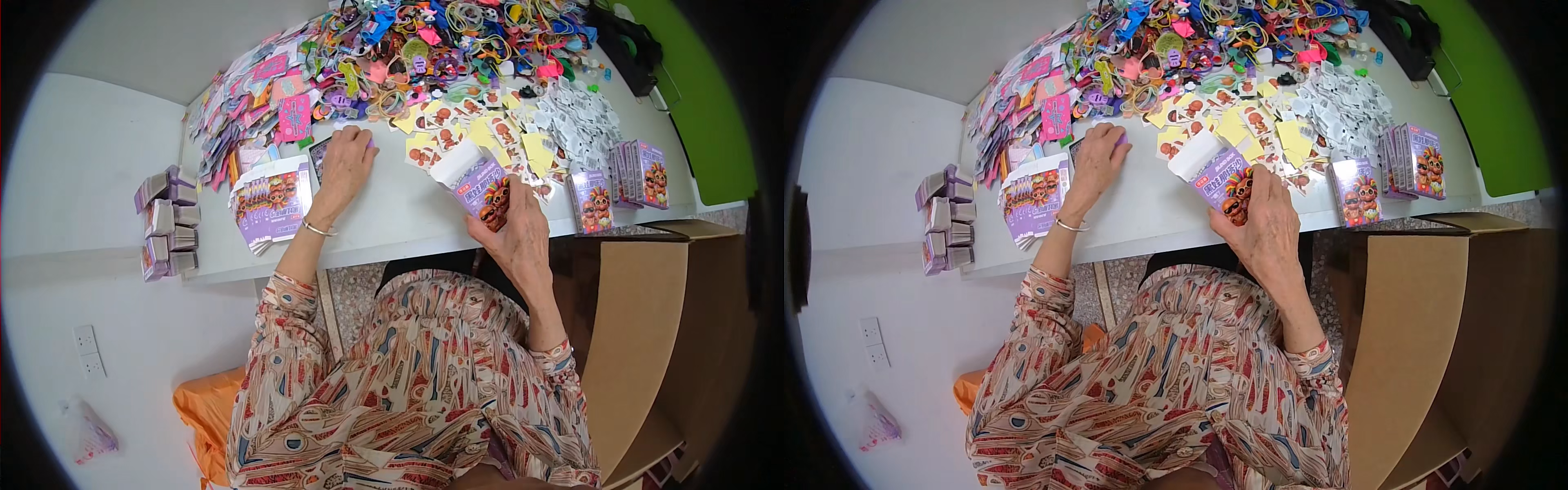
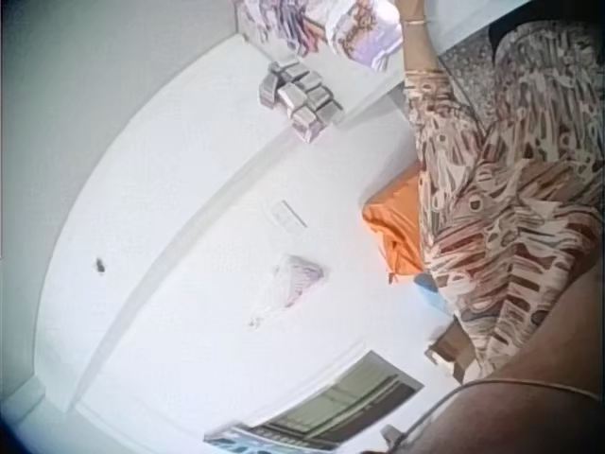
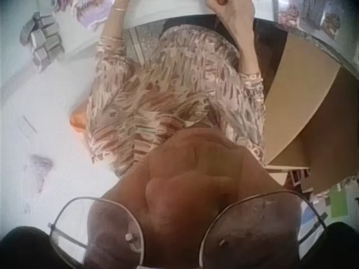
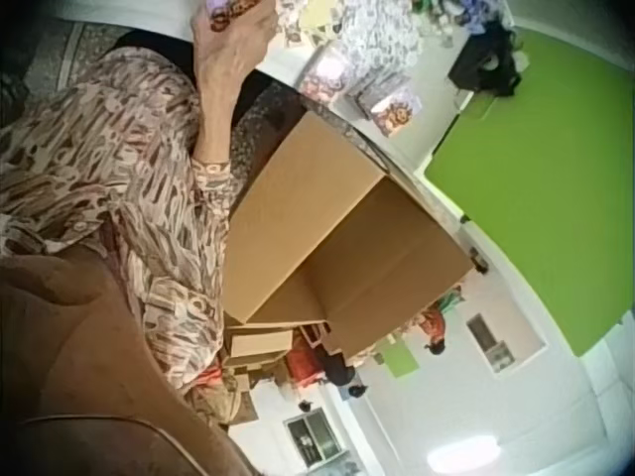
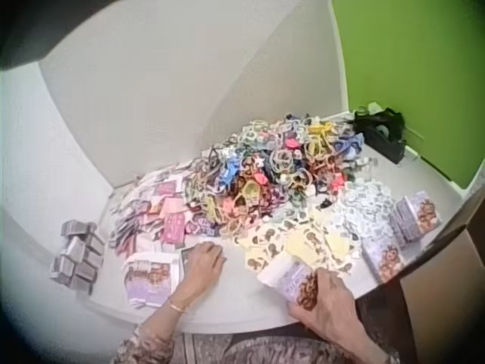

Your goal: Organizing small product boxes and packing them into a larger shipping carton.

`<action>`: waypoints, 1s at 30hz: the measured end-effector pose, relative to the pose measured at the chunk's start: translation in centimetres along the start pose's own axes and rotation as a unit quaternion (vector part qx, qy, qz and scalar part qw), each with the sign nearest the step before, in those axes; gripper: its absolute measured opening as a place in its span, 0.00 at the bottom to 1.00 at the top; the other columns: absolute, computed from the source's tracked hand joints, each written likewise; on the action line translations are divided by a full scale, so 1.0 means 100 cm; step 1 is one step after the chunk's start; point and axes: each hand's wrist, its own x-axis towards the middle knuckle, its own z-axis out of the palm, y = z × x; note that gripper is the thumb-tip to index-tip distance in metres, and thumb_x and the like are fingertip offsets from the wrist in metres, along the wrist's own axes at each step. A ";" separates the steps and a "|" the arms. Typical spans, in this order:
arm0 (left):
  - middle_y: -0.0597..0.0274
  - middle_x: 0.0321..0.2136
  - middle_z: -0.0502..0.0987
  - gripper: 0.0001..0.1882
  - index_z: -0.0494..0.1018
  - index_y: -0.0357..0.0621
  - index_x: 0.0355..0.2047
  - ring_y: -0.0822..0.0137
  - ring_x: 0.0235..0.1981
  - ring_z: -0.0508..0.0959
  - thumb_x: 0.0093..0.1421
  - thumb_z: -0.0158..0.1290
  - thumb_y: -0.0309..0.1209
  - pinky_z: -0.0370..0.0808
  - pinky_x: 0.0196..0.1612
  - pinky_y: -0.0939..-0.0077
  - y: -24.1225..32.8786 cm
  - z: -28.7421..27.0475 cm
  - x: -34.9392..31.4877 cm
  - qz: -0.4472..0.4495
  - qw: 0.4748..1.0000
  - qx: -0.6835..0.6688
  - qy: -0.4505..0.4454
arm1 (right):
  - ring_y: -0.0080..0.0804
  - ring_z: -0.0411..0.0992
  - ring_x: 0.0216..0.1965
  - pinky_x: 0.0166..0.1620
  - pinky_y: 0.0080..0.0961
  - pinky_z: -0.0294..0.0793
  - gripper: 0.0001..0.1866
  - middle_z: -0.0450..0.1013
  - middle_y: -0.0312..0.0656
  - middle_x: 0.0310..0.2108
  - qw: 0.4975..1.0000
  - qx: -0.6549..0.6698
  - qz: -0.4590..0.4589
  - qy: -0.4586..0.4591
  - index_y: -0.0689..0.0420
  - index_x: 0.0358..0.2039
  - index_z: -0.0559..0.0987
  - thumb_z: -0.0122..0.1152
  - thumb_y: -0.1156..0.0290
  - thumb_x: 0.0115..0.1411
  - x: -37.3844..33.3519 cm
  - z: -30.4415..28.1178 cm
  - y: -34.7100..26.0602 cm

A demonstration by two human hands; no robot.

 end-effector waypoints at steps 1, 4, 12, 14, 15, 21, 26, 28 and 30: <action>0.48 0.39 0.75 0.10 0.74 0.37 0.36 0.48 0.41 0.73 0.54 0.56 0.27 0.71 0.42 0.59 -0.001 0.002 0.000 0.032 0.999 -0.012 0.039 | 0.52 0.70 0.42 0.44 0.40 0.71 0.41 0.69 0.57 0.42 1.000 -0.013 -0.012 0.018 0.68 0.55 0.62 0.69 0.60 0.45 0.000 0.001 0.001; 0.53 0.30 0.76 0.07 0.74 0.36 0.33 0.53 0.33 0.75 0.54 0.55 0.25 0.72 0.36 0.60 -0.013 -0.002 0.008 0.080 0.992 -0.004 0.098 | 0.53 0.70 0.41 0.43 0.40 0.72 0.39 0.69 0.56 0.41 0.997 -0.034 -0.037 0.058 0.68 0.53 0.63 0.69 0.60 0.45 0.003 0.006 -0.005; 0.59 0.30 0.80 0.09 0.77 0.35 0.38 0.73 0.25 0.77 0.59 0.56 0.27 0.73 0.30 0.82 0.083 -0.052 0.007 -0.064 0.876 -0.478 0.009 | 0.50 0.69 0.37 0.38 0.40 0.72 0.35 0.68 0.52 0.34 0.994 -0.037 -0.076 0.074 0.66 0.49 0.65 0.69 0.62 0.45 0.009 0.019 -0.006; 0.59 0.31 0.80 0.09 0.77 0.35 0.38 0.73 0.27 0.77 0.58 0.56 0.28 0.73 0.31 0.82 0.093 -0.058 0.005 -0.011 0.904 -0.427 -0.010 | 0.50 0.70 0.37 0.38 0.40 0.71 0.34 0.68 0.53 0.34 0.994 -0.028 -0.077 0.072 0.66 0.48 0.65 0.69 0.62 0.45 0.008 0.019 -0.004; 0.59 0.32 0.80 0.09 0.77 0.36 0.37 0.73 0.29 0.77 0.58 0.57 0.28 0.73 0.32 0.82 0.095 -0.060 0.006 0.041 0.928 -0.370 -0.028 | 0.50 0.70 0.36 0.38 0.40 0.71 0.32 0.68 0.53 0.33 0.994 -0.016 -0.079 0.071 0.65 0.47 0.65 0.68 0.63 0.45 0.008 0.019 -0.003; 0.61 0.32 0.78 0.08 0.78 0.39 0.38 0.71 0.32 0.76 0.59 0.54 0.28 0.72 0.37 0.78 0.039 -0.027 0.044 -0.015 0.936 -0.345 0.067 | 0.52 0.70 0.35 0.37 0.42 0.71 0.31 0.69 0.54 0.31 0.997 0.004 -0.052 0.062 0.65 0.44 0.66 0.68 0.62 0.44 0.005 0.017 0.008; 0.52 0.39 0.74 0.08 0.77 0.39 0.34 0.53 0.41 0.74 0.52 0.56 0.24 0.71 0.43 0.63 -0.003 0.008 0.056 0.105 0.987 -0.013 0.120 | 0.54 0.71 0.36 0.39 0.41 0.72 0.36 0.70 0.56 0.35 0.995 0.029 -0.049 0.079 0.67 0.49 0.66 0.69 0.62 0.43 0.005 0.012 0.004; 0.52 0.41 0.74 0.07 0.76 0.39 0.33 0.54 0.42 0.74 0.52 0.57 0.24 0.71 0.42 0.64 -0.006 0.012 0.064 0.117 0.988 0.019 0.100 | 0.54 0.72 0.37 0.40 0.41 0.72 0.37 0.71 0.57 0.37 0.993 0.035 -0.054 0.098 0.67 0.51 0.65 0.69 0.62 0.43 0.004 0.011 0.008; 0.52 0.37 0.74 0.07 0.75 0.38 0.32 0.54 0.39 0.75 0.52 0.57 0.24 0.72 0.41 0.65 -0.012 0.012 0.070 0.116 0.986 -0.031 0.116 | 0.53 0.72 0.38 0.41 0.40 0.72 0.39 0.71 0.57 0.38 0.994 0.042 -0.043 0.087 0.66 0.53 0.65 0.69 0.62 0.43 0.004 0.012 0.008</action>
